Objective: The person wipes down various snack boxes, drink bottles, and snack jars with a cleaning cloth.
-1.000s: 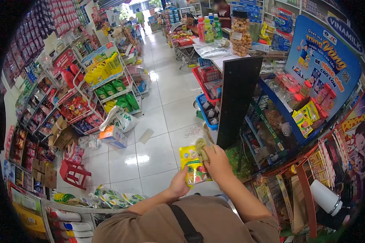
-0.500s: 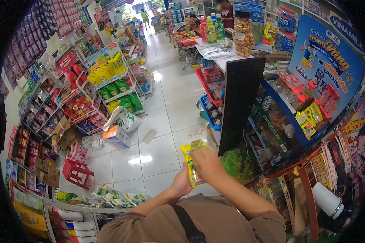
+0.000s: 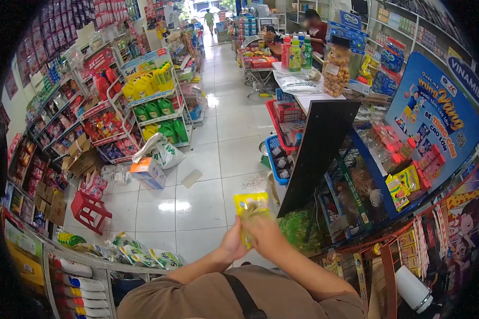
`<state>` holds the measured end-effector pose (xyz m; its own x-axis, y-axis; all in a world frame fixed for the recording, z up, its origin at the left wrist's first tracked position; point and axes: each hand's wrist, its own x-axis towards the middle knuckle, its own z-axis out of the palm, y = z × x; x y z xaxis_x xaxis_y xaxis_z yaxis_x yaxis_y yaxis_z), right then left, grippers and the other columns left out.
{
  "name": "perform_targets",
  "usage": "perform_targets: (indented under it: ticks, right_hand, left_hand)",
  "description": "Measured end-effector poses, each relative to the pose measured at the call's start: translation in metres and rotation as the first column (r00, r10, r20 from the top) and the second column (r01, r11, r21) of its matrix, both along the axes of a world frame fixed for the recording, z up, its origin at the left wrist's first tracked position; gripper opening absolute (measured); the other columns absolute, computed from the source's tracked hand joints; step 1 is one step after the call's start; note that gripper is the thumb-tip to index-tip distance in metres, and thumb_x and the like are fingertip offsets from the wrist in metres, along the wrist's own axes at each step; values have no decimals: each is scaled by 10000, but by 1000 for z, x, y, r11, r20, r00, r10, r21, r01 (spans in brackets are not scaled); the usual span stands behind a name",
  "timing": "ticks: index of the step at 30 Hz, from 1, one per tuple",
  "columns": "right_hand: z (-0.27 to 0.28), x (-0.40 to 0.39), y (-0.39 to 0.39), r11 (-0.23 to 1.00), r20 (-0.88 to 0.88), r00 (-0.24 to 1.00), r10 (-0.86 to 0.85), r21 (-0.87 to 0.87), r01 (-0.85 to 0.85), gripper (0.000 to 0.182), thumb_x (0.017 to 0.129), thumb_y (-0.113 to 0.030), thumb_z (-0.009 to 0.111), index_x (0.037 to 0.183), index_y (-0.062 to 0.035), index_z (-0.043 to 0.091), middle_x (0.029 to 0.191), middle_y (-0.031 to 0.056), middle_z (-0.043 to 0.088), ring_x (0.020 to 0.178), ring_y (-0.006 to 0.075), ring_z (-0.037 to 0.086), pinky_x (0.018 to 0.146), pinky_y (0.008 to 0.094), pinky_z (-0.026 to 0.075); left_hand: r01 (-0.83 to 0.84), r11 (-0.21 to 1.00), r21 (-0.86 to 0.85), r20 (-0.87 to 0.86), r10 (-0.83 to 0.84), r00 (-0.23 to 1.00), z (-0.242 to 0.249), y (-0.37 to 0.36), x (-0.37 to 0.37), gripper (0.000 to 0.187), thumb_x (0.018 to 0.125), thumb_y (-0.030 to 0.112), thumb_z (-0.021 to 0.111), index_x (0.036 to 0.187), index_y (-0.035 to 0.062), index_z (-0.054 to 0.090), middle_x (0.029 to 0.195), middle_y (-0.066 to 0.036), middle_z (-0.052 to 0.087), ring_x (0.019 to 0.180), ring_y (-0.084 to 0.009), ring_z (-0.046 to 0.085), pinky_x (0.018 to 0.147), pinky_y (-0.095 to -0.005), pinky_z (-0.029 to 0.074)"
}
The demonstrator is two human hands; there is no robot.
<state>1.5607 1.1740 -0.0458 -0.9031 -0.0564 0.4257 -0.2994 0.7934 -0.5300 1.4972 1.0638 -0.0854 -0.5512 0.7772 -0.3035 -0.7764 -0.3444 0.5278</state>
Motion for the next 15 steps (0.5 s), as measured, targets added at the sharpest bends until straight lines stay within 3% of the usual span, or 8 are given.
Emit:
perform_targets:
  ticks: [1, 3, 4, 7, 8, 10, 12, 15]
  right_hand:
    - [-5, 3, -3, 991, 46, 991, 125, -59, -123, 343, 624, -38, 622, 962, -68, 577, 929, 139, 545, 915, 334, 521, 771, 410, 436]
    - [4, 6, -3, 990, 70, 988, 138, -24, -137, 325, 621, -44, 628, 942, -78, 583, 924, 137, 546, 901, 334, 525, 763, 403, 442]
    - [10, 8, -1, 989, 80, 986, 145, -7, -145, 316, 620, -47, 630, 931, -83, 587, 921, 135, 546, 894, 334, 527, 759, 399, 444]
    - [35, -4, 19, 990, 191, 976, -106, 112, 86, 281, 658, -80, 632, 936, -71, 591, 915, 135, 553, 887, 322, 534, 750, 407, 449]
    - [34, -9, 28, 977, 125, 973, -196, 108, 183, 281, 650, -65, 622, 930, -65, 592, 911, 138, 555, 886, 322, 535, 756, 400, 448]
    - [24, -19, 46, 929, -9, 932, -364, 76, 363, 283, 635, -35, 601, 918, -52, 593, 901, 145, 558, 886, 322, 537, 769, 386, 445]
    - [3, -22, 68, 937, 44, 948, -314, -149, 317, 316, 614, -5, 553, 928, -36, 581, 908, 140, 559, 879, 308, 542, 779, 352, 440]
    - [-12, -13, 62, 900, 192, 972, -133, -388, 200, 360, 603, 14, 496, 956, -4, 566, 977, 110, 553, 940, 253, 542, 839, 306, 416]
  left_hand:
    - [-10, 1000, 27, -15, 10, 1000, 0, -4, -7, 575, 927, 490, 126, 1321, 114, 311, 1309, -93, 409, 1177, -271, 431, 990, -448, 342]
    - [-32, 996, 83, -52, 36, 998, 10, -10, -23, 584, 927, 490, 124, 1316, 101, 318, 1299, -103, 419, 1181, -267, 427, 995, -432, 339]
    - [-63, 992, 111, 15, 61, 998, 17, -11, -20, 540, 947, 435, 128, 1291, 76, 339, 1245, -109, 462, 1119, -248, 476, 977, -387, 364]
    - [4, 990, 140, 2, -4, 1000, 0, -10, -14, 556, 942, 447, 110, 1298, 83, 332, 1240, -112, 468, 1120, -255, 477, 959, -414, 382]
    - [29, 992, 120, -25, -26, 999, -8, -11, -13, 571, 935, 473, 122, 1311, 94, 325, 1268, -113, 450, 1126, -270, 475, 912, -453, 413]
    - [56, 988, 142, 53, -64, 997, -17, -16, -11, 608, 921, 508, 145, 1329, 84, 301, 1291, -118, 429, 1154, -294, 450, 958, -468, 364]
    - [16, 971, 237, 143, -51, 988, -11, -22, -13, 607, 913, 510, 238, 1340, 81, 293, 1305, -126, 419, 1158, -322, 447, 967, -496, 346]
    - [14, 819, 574, 135, -112, 985, -18, -40, -26, 581, 907, 478, 310, 1336, 86, 304, 1304, -133, 419, 1148, -323, 456, 964, -494, 351]
